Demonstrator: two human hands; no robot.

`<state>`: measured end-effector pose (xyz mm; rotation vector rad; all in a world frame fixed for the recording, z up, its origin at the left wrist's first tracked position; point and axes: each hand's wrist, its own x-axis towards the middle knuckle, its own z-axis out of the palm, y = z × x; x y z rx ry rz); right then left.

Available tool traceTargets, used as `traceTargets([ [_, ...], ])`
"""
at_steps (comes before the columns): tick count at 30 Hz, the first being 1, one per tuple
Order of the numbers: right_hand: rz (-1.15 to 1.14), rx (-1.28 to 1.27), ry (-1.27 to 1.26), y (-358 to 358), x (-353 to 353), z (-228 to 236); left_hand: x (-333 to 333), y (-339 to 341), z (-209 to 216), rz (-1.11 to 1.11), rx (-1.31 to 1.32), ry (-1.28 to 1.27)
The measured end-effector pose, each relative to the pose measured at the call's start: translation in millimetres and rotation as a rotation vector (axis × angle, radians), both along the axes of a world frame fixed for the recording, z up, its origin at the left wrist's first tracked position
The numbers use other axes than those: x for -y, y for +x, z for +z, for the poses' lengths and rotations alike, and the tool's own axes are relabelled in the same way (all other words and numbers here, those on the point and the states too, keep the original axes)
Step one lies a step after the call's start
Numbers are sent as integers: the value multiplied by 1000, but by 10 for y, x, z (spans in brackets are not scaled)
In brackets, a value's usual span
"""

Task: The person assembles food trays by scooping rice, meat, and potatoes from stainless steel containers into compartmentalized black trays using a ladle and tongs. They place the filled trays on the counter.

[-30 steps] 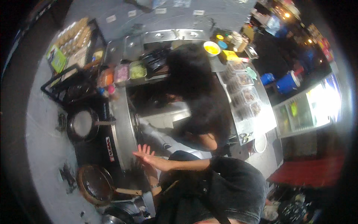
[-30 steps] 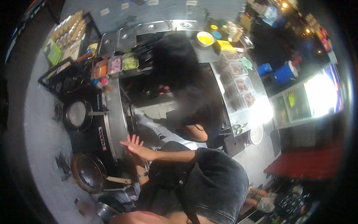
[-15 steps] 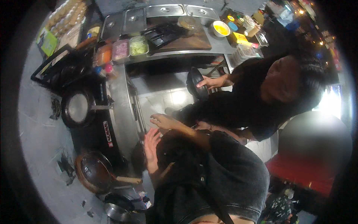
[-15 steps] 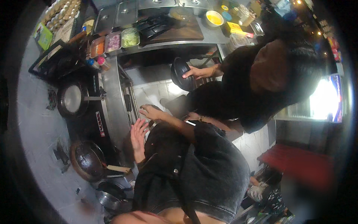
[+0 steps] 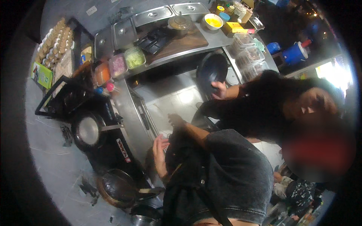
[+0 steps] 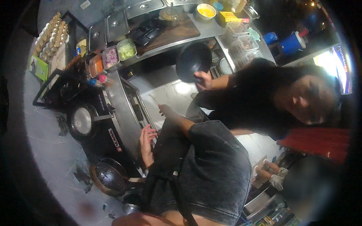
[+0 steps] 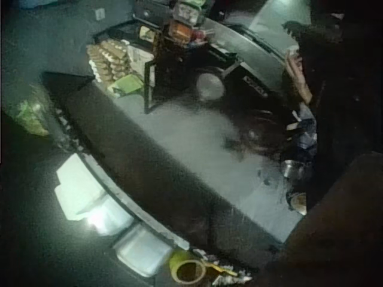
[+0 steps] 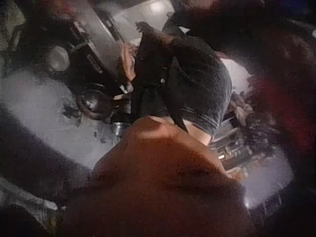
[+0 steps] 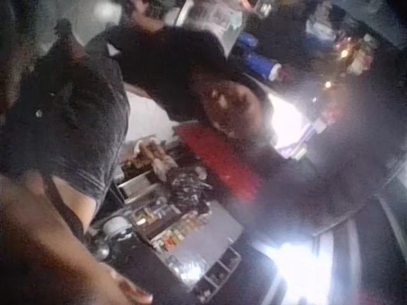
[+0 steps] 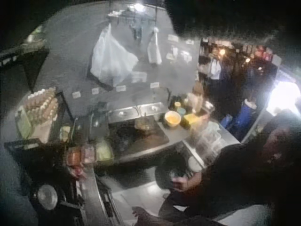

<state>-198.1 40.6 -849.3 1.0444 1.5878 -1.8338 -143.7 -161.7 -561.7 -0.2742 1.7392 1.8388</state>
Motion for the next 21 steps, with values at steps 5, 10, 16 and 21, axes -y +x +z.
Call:
traceTargets([
  [5, -594, -246, -13, -830, -600, -315, -149, -374, -16, -96, 82, -25],
  [10, -984, -362, 359, -1778, -1413, 383, -491, -1036, -291, -93, 125, -103],
  [16, -987, -389, 534, -3136, -2917, 1522, -1321, -2295, -697, -156, -24, -102],
  [21, -866, -307, 791, -4271, -4629, 1757, -2514, -3407, -721, -53, -95, -103],
])
